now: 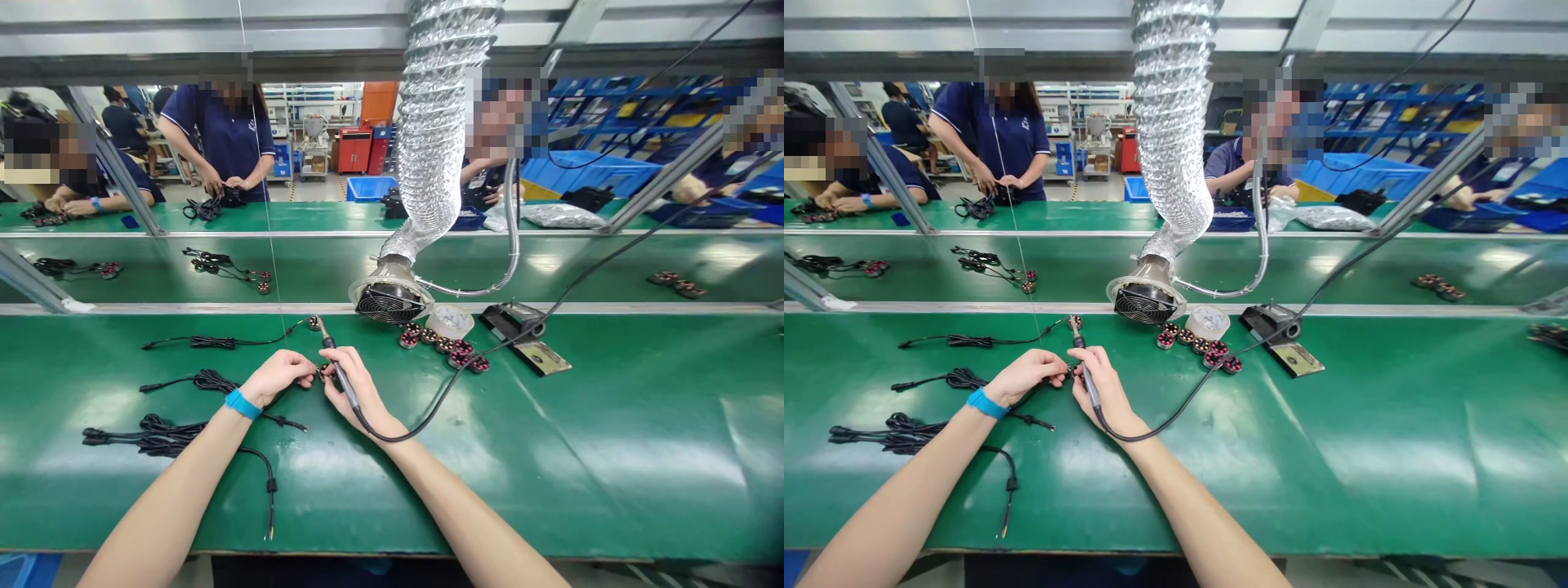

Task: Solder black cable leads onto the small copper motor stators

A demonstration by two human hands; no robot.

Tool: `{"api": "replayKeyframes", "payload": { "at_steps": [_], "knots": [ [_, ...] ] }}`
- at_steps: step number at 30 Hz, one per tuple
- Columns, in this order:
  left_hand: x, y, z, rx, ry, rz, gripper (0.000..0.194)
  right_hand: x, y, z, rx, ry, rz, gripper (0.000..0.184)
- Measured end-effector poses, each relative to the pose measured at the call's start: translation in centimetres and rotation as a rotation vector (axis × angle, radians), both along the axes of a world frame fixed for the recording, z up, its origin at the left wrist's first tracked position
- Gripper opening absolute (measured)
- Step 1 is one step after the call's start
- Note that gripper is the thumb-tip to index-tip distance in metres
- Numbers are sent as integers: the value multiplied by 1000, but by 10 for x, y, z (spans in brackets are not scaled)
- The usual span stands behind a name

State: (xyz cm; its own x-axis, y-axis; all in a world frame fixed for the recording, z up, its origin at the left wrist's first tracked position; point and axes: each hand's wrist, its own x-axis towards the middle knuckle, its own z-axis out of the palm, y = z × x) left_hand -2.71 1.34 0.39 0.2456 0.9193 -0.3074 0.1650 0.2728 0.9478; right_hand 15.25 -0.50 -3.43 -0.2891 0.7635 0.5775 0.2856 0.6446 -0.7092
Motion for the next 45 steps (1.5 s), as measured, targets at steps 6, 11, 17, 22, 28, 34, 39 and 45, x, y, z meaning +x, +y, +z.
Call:
{"api": "replayKeyframes", "payload": {
  "at_steps": [6,11,17,22,28,34,39,45],
  "knots": [
    [0,0,0,-13,18,1,25,1,1,-2,-29,25,1,44],
    [-1,1,-2,-10,47,1,25,-9,0,0,-76,101,-112,45],
    [-1,2,-3,0,63,-13,25,-17,0,-2,-99,130,-188,49],
    [-3,2,-3,-6,79,-29,26,-9,-1,1,-122,152,-174,47],
    [-3,1,-3,-34,85,-61,23,5,-5,21,-122,277,-294,15],
    [-1,0,0,-52,83,-53,21,11,-14,22,13,259,-359,25],
    [-1,0,0,-48,84,-51,21,10,-19,24,131,141,-325,25],
    [-1,0,-3,-45,80,-45,21,10,-17,23,163,93,-315,24]
  ]
}}
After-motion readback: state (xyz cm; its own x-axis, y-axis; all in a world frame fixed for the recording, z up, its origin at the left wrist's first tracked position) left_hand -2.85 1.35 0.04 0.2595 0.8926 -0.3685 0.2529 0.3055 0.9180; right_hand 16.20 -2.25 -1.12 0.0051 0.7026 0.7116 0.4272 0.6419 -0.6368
